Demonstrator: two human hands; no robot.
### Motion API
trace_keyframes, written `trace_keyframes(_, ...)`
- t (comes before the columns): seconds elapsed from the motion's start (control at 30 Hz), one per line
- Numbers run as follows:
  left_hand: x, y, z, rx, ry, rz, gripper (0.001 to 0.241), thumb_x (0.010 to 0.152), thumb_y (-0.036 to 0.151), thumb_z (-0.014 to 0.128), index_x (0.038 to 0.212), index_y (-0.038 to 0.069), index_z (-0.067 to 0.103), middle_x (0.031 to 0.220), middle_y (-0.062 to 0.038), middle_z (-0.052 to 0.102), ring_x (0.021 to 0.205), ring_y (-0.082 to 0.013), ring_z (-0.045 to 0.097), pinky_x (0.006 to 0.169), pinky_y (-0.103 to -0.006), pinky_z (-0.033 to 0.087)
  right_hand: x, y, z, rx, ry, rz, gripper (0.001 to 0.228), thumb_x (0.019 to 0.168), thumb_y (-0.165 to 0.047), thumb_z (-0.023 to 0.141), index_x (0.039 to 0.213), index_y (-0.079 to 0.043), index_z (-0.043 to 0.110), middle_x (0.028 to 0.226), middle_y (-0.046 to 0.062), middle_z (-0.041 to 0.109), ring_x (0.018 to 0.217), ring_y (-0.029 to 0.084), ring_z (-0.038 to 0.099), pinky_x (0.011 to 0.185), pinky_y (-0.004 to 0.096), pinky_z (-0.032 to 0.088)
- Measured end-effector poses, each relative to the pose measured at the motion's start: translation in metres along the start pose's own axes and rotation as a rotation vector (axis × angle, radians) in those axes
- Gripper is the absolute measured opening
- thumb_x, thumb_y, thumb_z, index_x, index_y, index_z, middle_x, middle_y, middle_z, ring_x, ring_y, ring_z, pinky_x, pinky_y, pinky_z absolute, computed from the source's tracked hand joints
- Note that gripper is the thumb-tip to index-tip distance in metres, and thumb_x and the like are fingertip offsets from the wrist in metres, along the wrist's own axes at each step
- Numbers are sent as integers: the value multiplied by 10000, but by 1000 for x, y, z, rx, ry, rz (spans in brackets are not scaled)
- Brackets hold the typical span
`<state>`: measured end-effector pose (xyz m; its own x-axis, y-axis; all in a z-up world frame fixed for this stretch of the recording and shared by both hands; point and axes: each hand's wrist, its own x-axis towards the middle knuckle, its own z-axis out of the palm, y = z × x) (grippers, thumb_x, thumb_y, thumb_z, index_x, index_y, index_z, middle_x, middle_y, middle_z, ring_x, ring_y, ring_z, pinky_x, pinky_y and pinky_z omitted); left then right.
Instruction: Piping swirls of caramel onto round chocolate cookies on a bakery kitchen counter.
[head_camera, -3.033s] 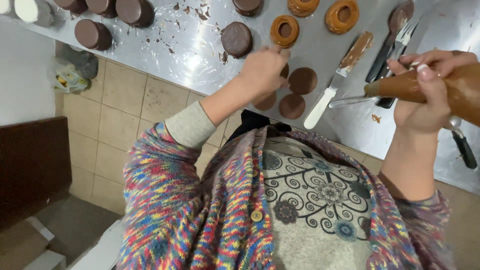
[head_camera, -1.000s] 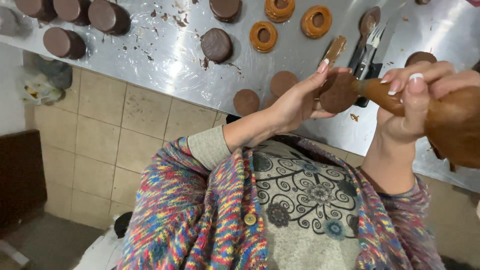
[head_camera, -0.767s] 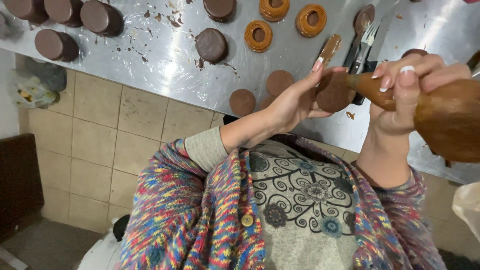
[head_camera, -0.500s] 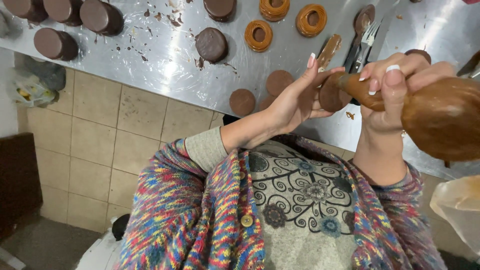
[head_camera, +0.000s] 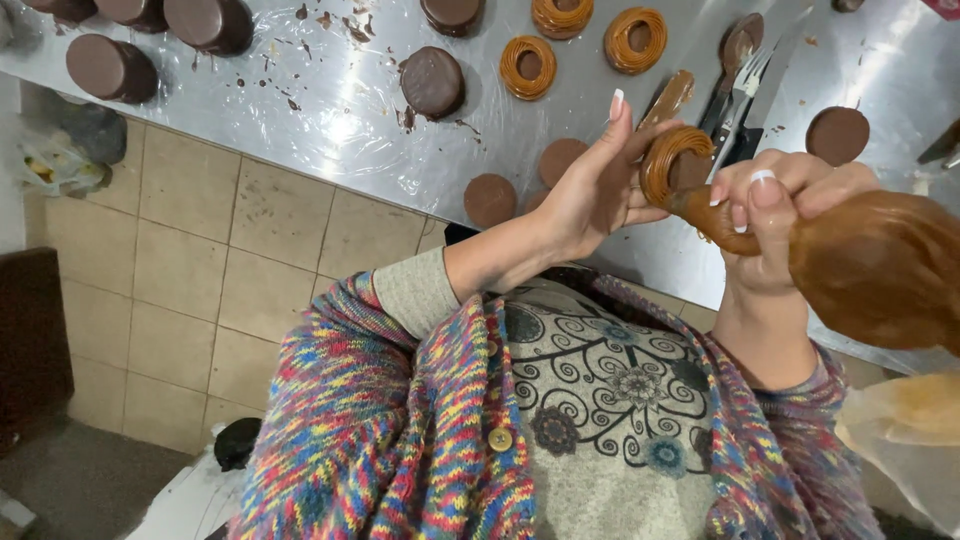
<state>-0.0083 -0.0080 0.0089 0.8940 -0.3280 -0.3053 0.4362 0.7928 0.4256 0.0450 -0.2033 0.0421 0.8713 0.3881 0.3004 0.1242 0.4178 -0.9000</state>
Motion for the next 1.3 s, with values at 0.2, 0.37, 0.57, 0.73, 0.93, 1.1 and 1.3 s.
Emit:
trace_keyframes(0.2, -5, 4, 1, 21, -55, 46, 1005, 938, 831, 290, 1654, 126, 286, 1582, -116, 459, 1407, -258, 519, 1198, -520, 377, -2, -1, -24, -59, 56, 16, 335, 1124, 59, 603, 1042, -161, 364, 753, 45, 498, 609, 140, 491, 670, 337, 494)
trace_keyframes(0.37, -8, 5, 4, 19, -74, 66, 973, 968, 801, 286, 1646, 102, 304, 1600, -107, 444, 1454, -259, 500, 1218, -509, 413, 8, 0, -42, -123, 69, -40, 291, 1121, 32, 587, 1044, -146, 370, 770, 57, 509, 595, 136, 486, 657, 325, 499)
trace_keyframes(0.57, -10, 2, 8, 43, -74, 62, 962, 972, 785, 287, 1638, 91, 297, 1627, -115, 393, 1473, -252, 478, 1189, -505, 441, 22, 5, -47, -222, 8, -140, 242, 1187, 2, 561, 1031, -113, 416, 709, 39, 498, 555, 135, 446, 632, 344, 487)
trace_keyframes(0.73, -11, -3, 6, -10, -122, 47, 949, 994, 772, 295, 1655, 92, 282, 1638, -100, 389, 1495, -235, 456, 1235, -510, 389, 29, 9, -31, -124, 104, -159, 275, 1145, 30, 594, 1136, -146, 383, 822, 72, 471, 560, 132, 419, 613, 341, 484)
trace_keyframes(0.93, -6, -9, 0, -25, -113, 44, 944, 992, 780, 319, 1655, 110, 288, 1617, -89, 422, 1477, -233, 466, 1251, -525, 353, 28, 6, 3, 12, 128, -122, 324, 1140, 54, 612, 1051, -131, 361, 770, 90, 460, 551, 157, 397, 578, 346, 452)
trace_keyframes(1.1, -7, -1, 1, 10, -52, 15, 1034, 913, 848, 317, 1651, 124, 291, 1585, -85, 444, 1406, -246, 497, 1190, -507, 349, 22, -6, 18, -46, 53, -65, 327, 1128, 55, 601, 1043, -135, 348, 706, 80, 446, 524, 170, 411, 574, 347, 454)
trace_keyframes(1.3, -4, 2, -5, 5, -11, 38, 1059, 896, 853, 311, 1648, 107, 280, 1589, -114, 436, 1416, -271, 510, 1198, -514, 377, 12, -6, -1, -94, -27, 26, 351, 1087, 44, 578, 983, -167, 319, 579, 18, 397, 457, 101, 346, 519, 321, 417)
